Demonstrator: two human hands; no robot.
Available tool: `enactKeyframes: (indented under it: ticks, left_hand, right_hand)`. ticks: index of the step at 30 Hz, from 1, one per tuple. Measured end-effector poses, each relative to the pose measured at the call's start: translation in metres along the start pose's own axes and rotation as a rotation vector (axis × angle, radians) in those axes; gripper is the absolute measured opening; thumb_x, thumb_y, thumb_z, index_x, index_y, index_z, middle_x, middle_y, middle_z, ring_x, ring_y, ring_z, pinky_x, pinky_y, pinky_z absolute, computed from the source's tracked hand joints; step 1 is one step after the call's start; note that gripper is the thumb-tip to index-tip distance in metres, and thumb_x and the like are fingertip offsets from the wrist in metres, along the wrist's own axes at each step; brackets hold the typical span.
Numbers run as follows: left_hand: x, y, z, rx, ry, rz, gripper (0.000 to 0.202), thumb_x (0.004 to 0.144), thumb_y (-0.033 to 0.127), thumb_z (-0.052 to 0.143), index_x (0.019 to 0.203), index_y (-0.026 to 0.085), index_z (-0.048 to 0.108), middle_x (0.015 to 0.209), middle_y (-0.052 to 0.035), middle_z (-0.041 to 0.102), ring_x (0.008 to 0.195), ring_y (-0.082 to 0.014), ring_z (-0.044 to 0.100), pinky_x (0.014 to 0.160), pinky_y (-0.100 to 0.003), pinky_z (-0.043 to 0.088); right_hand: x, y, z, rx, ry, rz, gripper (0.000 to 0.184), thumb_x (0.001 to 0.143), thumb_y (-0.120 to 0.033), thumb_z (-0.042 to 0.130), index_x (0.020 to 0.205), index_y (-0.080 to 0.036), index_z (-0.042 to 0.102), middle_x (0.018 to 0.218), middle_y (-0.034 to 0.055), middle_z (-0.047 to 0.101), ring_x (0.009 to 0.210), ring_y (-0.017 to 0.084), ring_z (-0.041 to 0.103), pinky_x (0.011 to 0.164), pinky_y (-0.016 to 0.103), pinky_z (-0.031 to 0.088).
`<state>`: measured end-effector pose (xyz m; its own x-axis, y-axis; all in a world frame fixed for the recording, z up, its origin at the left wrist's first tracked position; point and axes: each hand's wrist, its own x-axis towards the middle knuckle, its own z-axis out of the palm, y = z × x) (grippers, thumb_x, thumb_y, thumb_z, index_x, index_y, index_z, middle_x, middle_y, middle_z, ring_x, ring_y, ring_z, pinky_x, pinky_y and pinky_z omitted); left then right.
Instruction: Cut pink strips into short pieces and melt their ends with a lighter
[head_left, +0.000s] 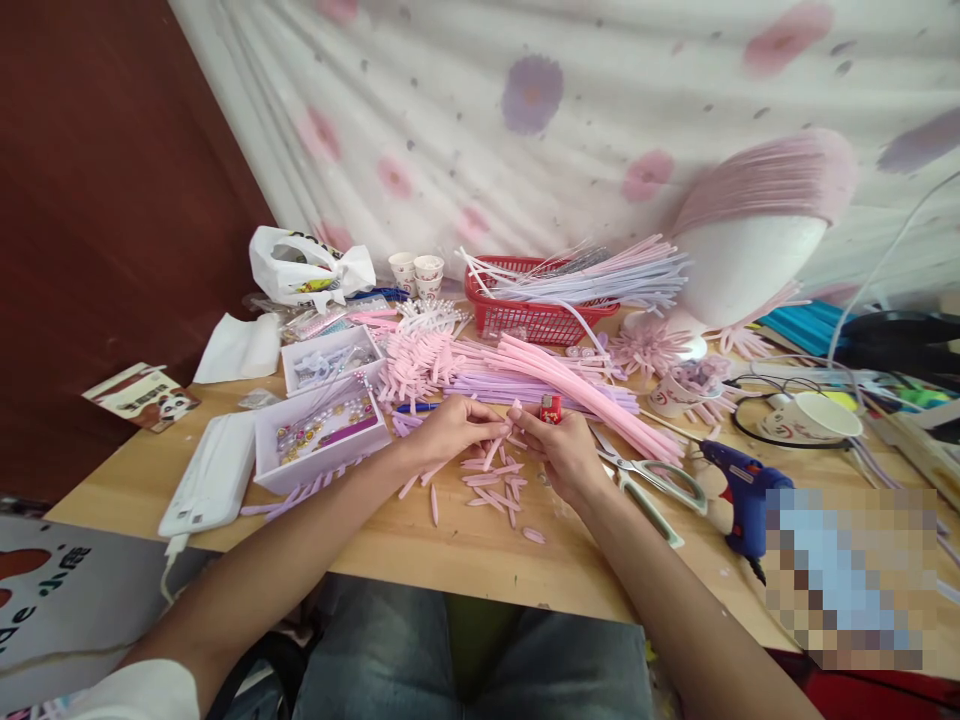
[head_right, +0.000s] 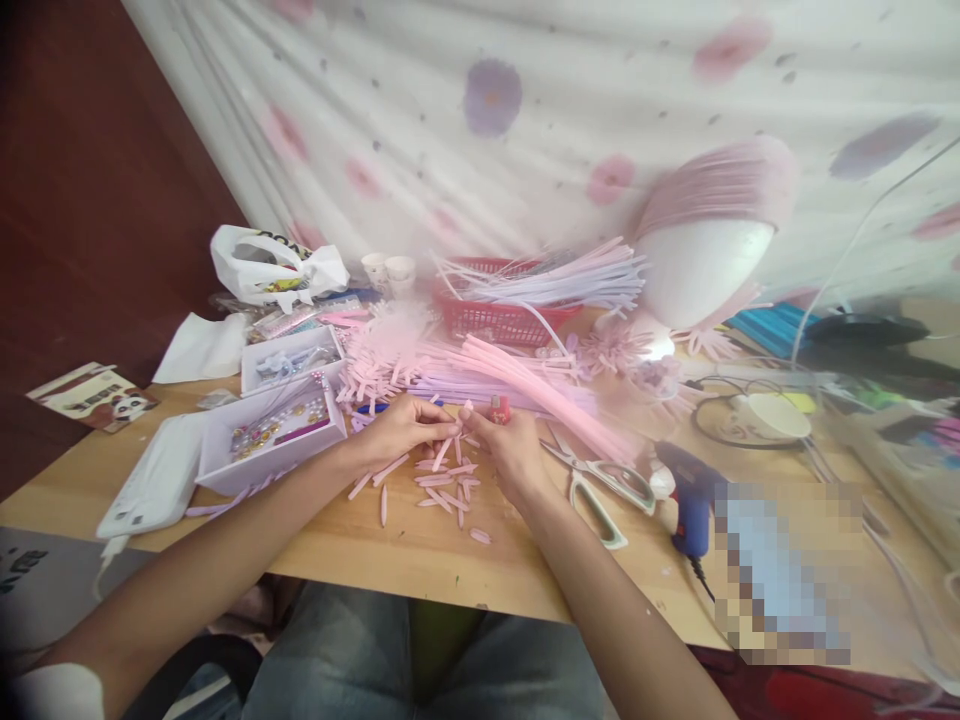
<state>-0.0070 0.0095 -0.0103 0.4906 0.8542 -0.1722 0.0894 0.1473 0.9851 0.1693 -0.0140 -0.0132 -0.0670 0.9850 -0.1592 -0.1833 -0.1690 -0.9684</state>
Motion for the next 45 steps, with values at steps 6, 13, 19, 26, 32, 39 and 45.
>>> enactKeyframes:
  ticks: [6,13,19,26,32,39,45]
  left_hand:
    - [-0.002,0.002,0.006,-0.137,-0.011,-0.094,0.033,0.070,0.045,0.083,0.075,0.013,0.075,0.065,-0.0019,0.066,0.055,-0.0095,0.057,0.057,-0.023,0.047]
    - [-0.002,-0.001,0.012,-0.163,0.055,-0.088,0.028,0.067,0.039,0.082,0.069,0.013,0.073,0.058,0.0002,0.059,0.052,-0.0070,0.049,0.051,-0.020,0.034]
    - [-0.003,0.001,0.016,-0.174,0.106,-0.074,0.029,0.069,0.041,0.078,0.070,0.013,0.072,0.057,0.0015,0.053,0.050,-0.0060,0.038,0.049,-0.023,0.022]
    - [0.004,0.002,0.005,0.071,0.281,0.178,0.028,0.075,0.042,0.070,0.070,0.015,0.071,0.055,0.0035,0.053,0.057,-0.0107,0.044,0.061,-0.026,0.033]
    - [0.010,-0.005,-0.003,0.071,0.312,0.164,0.026,0.075,0.041,0.068,0.070,0.016,0.072,0.065,-0.0003,0.065,0.064,-0.0146,0.053,0.068,-0.028,0.039]
    - [0.007,-0.002,0.003,0.001,0.265,0.189,0.027,0.072,0.044,0.074,0.071,0.017,0.076,0.078,-0.0038,0.075,0.085,-0.0205,0.066,0.087,-0.031,0.046]
    - [0.004,-0.001,0.004,-0.161,0.215,0.081,0.035,0.068,0.047,0.081,0.077,0.014,0.076,0.075,-0.0048,0.073,0.068,-0.0134,0.062,0.067,-0.025,0.047]
  right_hand:
    - [0.000,-0.003,0.002,0.039,0.085,-0.055,0.043,0.064,-0.050,0.086,0.062,-0.015,0.062,0.048,-0.0103,0.026,0.046,0.005,0.017,0.044,0.025,0.012]
    - [-0.001,-0.004,0.003,0.094,0.139,-0.046,0.043,0.061,-0.048,0.089,0.060,-0.014,0.062,0.048,-0.0089,0.033,0.046,0.004,0.019,0.044,0.023,0.013]
    - [-0.003,-0.003,0.005,0.130,0.150,-0.084,0.040,0.065,-0.047,0.087,0.062,-0.015,0.062,0.049,-0.0094,0.031,0.046,0.005,0.019,0.044,0.024,0.017]
    - [0.000,-0.006,-0.011,-0.142,0.282,-0.115,0.038,0.072,-0.052,0.078,0.072,-0.019,0.060,0.050,-0.0092,0.031,0.048,0.008,0.022,0.047,0.026,0.020]
    - [-0.036,-0.018,-0.028,-1.062,0.004,-0.174,0.041,0.081,-0.037,0.065,0.053,-0.020,0.041,0.050,-0.0037,0.038,0.052,0.011,0.032,0.053,0.028,0.023]
    - [-0.073,-0.004,-0.034,-1.326,0.083,-0.205,0.031,0.094,-0.050,0.054,0.093,-0.020,0.065,0.070,0.0053,0.066,0.061,0.022,0.060,0.057,0.030,0.037]
    - [-0.097,0.016,-0.049,-1.477,0.134,-0.508,0.032,0.100,-0.034,0.044,0.116,-0.017,0.067,0.100,0.0135,0.069,0.089,0.028,0.066,0.077,0.039,0.051]
